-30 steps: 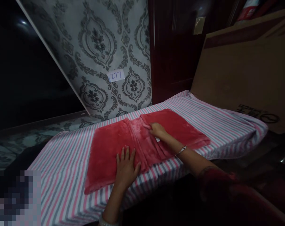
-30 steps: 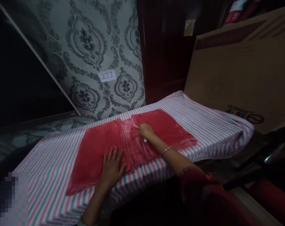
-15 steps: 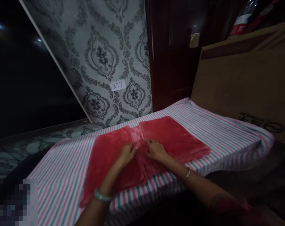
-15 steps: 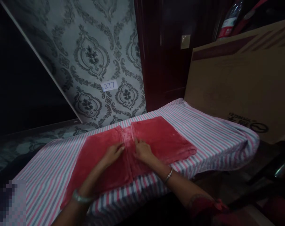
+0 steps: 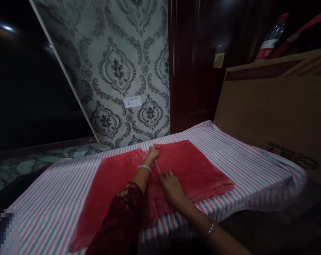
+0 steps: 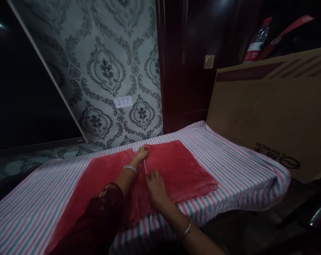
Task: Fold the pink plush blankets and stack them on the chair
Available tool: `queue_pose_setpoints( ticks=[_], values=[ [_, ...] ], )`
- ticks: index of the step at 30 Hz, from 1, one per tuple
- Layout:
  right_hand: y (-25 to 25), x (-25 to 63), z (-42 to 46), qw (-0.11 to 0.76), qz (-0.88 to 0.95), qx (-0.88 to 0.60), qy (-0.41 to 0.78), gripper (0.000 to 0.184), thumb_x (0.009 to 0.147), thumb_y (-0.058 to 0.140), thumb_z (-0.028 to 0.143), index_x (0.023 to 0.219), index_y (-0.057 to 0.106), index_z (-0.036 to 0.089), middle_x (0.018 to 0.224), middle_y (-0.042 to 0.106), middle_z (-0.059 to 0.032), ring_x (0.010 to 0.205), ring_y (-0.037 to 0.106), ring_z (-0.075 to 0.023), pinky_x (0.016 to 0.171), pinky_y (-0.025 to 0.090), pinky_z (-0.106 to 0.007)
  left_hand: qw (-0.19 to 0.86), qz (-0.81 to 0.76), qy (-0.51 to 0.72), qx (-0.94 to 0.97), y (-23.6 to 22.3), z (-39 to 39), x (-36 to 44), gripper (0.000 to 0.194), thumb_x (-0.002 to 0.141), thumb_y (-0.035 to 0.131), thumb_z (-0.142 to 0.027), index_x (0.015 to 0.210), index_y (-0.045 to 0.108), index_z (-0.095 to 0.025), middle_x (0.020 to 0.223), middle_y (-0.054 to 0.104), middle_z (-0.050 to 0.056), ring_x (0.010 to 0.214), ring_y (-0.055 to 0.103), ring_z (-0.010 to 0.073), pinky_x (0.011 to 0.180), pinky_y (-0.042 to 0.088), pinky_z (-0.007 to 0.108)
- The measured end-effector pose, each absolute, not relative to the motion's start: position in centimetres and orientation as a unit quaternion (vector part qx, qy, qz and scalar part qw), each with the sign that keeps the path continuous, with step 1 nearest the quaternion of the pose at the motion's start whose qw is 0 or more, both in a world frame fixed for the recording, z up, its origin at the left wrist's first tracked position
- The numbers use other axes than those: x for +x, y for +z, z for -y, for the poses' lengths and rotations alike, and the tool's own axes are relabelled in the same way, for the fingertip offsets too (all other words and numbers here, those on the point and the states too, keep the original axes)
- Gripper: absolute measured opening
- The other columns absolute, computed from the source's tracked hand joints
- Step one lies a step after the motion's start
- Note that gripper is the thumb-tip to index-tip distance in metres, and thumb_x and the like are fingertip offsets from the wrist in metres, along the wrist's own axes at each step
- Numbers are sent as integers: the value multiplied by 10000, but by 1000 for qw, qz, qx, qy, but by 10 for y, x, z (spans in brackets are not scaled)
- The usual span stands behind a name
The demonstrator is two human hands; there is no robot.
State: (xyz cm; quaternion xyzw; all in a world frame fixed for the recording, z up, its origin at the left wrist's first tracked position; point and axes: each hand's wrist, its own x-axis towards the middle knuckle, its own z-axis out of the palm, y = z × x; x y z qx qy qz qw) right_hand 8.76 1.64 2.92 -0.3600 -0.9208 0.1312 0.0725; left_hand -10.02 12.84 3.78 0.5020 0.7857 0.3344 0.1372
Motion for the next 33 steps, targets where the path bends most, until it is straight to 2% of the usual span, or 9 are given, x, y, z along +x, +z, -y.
queue_pose_setpoints(
  ticks=[4, 7, 10, 13, 15, 17, 20, 27, 33],
  values=[
    [24, 90, -19, 91, 928, -333, 139, 539, 897, 392, 60, 1382, 605, 158, 1500, 477, -178, 1357, 463, -314, 1087, 390, -418, 112, -813, 305, 484, 30, -133, -107, 376, 866, 581, -185, 1226, 680, -146, 1307, 648, 142, 1219, 608, 221, 1077, 438, 331],
    [25, 98, -28, 114, 931, -300, 175, 462, 920, 451, 127, 1336, 640, 188, 1380, 602, -133, 1277, 544, -264, 1075, 402, -352, 99, -830, 271, 478, 37, -132, -107, 361, 871, 561, -203, 1199, 700, -143, 1309, 633, 169, 1190, 627, 263, 1047, 465, 366],
    [33, 107, -43, 151, 915, -321, 193, 422, 988, 435, 251, 1367, 610, 198, 1314, 652, -112, 1222, 584, -243, 1055, 420, -345, 60, -830, 254, 493, 48, -131, -97, 451, 901, 536, -280, 1319, 635, -144, 1500, 473, 195, 1381, 462, 332, 1136, 373, 442],
    [32, 109, -51, 157, 916, -332, 161, 529, 1002, 460, 380, 1491, 484, 183, 1527, 463, -132, 1434, 372, -293, 1177, 279, -460, 33, -795, 207, 569, 51, -129, -83, 573, 924, 526, -426, 1460, 507, -225, 1645, 285, 116, 1531, 182, 322, 1234, 163, 482],
    [22, 107, -50, 118, 934, -299, 158, 655, 974, 518, 461, 1557, 376, 197, 1623, 284, -132, 1516, 183, -319, 1211, 158, -547, 46, -776, 133, 615, 43, -126, -77, 646, 932, 484, -527, 1513, 429, -250, 1668, 225, 110, 1548, 104, 329, 1232, 96, 539],
    [8, 104, -45, 82, 947, -265, 164, 717, 959, 539, 518, 1577, 329, 223, 1651, 174, -135, 1532, 92, -331, 1207, 87, -598, 66, -776, 75, 622, 32, -124, -77, 704, 939, 425, -585, 1549, 360, -239, 1673, 182, 143, 1546, 89, 358, 1207, 95, 607],
    [-7, 102, -40, 73, 952, -246, 166, 724, 963, 528, 542, 1584, 307, 243, 1658, 123, -139, 1536, 45, -330, 1203, 40, -609, 74, -789, 63, 607, 15, -124, -82, 743, 935, 401, -615, 1568, 316, -237, 1677, 147, 161, 1543, 91, 373, 1189, 104, 639],
    [-11, 106, -43, 77, 954, -242, 159, 696, 980, 505, 532, 1583, 311, 244, 1656, 140, -144, 1536, 48, -327, 1205, 34, -595, 48, -784, 69, 615, 2, -128, -84, 762, 925, 389, -651, 1569, 317, -252, 1677, 164, 152, 1542, 103, 372, 1191, 90, 640],
    [-10, 107, -42, 72, 954, -252, 144, 670, 987, 493, 504, 1579, 320, 242, 1653, 175, -143, 1537, 72, -309, 1204, 49, -581, 181, -767, 108, 606, 26, -128, -86, 804, 908, 464, -638, 1566, 320, -200, 1679, 127, 152, 1548, 27, 365, 1201, 19, 635]
  ],
)
